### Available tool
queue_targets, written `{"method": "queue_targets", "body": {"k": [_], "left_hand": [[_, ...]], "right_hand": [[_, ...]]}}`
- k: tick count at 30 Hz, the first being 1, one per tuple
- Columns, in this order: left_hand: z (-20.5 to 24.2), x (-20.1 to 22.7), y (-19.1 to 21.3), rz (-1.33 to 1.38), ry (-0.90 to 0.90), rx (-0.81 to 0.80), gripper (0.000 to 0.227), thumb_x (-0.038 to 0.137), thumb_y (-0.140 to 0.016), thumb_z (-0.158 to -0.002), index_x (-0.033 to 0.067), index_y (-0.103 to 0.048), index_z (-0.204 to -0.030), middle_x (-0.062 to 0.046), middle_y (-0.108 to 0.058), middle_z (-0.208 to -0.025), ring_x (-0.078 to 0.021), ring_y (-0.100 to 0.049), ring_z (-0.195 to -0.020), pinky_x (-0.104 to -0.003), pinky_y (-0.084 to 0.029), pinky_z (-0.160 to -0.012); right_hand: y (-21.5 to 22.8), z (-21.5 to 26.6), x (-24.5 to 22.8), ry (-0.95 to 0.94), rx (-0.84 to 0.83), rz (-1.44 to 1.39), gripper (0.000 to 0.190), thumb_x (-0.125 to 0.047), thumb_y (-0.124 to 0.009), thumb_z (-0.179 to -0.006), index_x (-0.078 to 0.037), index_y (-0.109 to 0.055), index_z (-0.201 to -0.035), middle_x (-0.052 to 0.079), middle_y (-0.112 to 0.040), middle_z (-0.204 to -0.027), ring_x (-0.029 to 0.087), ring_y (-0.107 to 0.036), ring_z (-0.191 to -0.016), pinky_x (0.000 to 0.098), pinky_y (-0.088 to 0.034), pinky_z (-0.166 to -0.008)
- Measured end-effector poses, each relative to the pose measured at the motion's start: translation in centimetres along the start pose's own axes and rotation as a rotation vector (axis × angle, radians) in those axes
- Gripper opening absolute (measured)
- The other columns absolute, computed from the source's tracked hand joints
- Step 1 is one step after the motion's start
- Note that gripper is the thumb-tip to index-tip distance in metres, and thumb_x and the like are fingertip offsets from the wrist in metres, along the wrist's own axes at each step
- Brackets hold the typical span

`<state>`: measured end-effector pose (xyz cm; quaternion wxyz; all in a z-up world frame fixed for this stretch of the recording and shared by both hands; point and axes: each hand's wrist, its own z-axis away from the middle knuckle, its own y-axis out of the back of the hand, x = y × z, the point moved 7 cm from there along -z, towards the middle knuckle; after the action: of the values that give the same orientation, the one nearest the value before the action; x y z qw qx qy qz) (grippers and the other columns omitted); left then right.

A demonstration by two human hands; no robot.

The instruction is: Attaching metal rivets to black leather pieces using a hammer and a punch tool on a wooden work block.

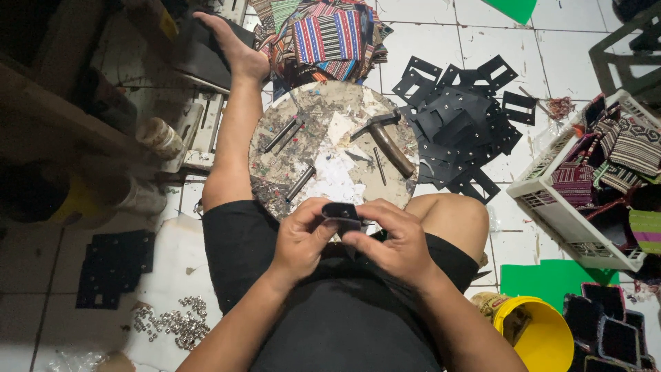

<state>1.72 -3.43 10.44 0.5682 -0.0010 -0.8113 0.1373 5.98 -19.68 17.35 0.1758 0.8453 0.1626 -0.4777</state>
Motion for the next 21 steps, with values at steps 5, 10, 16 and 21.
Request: {"method": "queue_targets", "body": {"k": [5,10,16,21], "left_hand": [[0.3,3.8,-0.7,-0.113,-0.134,-0.013,0.036,0.017,-0.083,-0.085,-0.0037,-0.075,-0.114,-0.018,-0.075,-0.101,-0.0229,-0.072,-0.091,-0.039,-0.059,-0.082],[0.4,6.6,-1.0,-0.118,-0.215,0.021,0.031,0.012,-0.088,-0.080,-0.0055,-0.078,-0.104,-0.019,-0.079,-0.092,-0.0270,-0.078,-0.082,-0.037,-0.062,-0.076],[0.4,9.0,-1.7,-0.085,-0.366,-0.078,0.021,0.008,-0.078,-0.087,-0.0040,-0.079,-0.104,-0.019,-0.078,-0.090,-0.0299,-0.078,-0.081,-0.037,-0.063,-0.069],[0.6,10.7,-2.2,-0.102,-0.511,-0.131,0.019,0.013,-0.074,-0.092,0.0003,-0.078,-0.105,-0.018,-0.077,-0.094,-0.0292,-0.077,-0.087,-0.038,-0.064,-0.073]], "right_hand": [[0.2,-0.2,-1.8,0.117,0.004,0.024,0.023,0.001,-0.077,-0.083,0.002,-0.078,-0.107,0.018,-0.078,-0.090,0.029,-0.074,-0.082,0.0404,-0.058,-0.073],[0.0,0.2,-3.2,0.253,-0.024,0.067,0.023,0.001,-0.075,-0.083,0.003,-0.078,-0.106,0.017,-0.078,-0.091,0.029,-0.075,-0.084,0.0411,-0.058,-0.078],[0.0,0.7,-4.0,0.372,-0.026,0.143,0.022,-0.006,-0.074,-0.087,0.006,-0.078,-0.105,0.018,-0.078,-0.089,0.032,-0.073,-0.079,0.0482,-0.058,-0.080],[-0.5,1.0,-5.8,0.482,-0.027,0.322,0.019,-0.002,-0.075,-0.085,0.003,-0.078,-0.103,0.017,-0.078,-0.089,0.033,-0.074,-0.075,0.0511,-0.060,-0.077]]}}
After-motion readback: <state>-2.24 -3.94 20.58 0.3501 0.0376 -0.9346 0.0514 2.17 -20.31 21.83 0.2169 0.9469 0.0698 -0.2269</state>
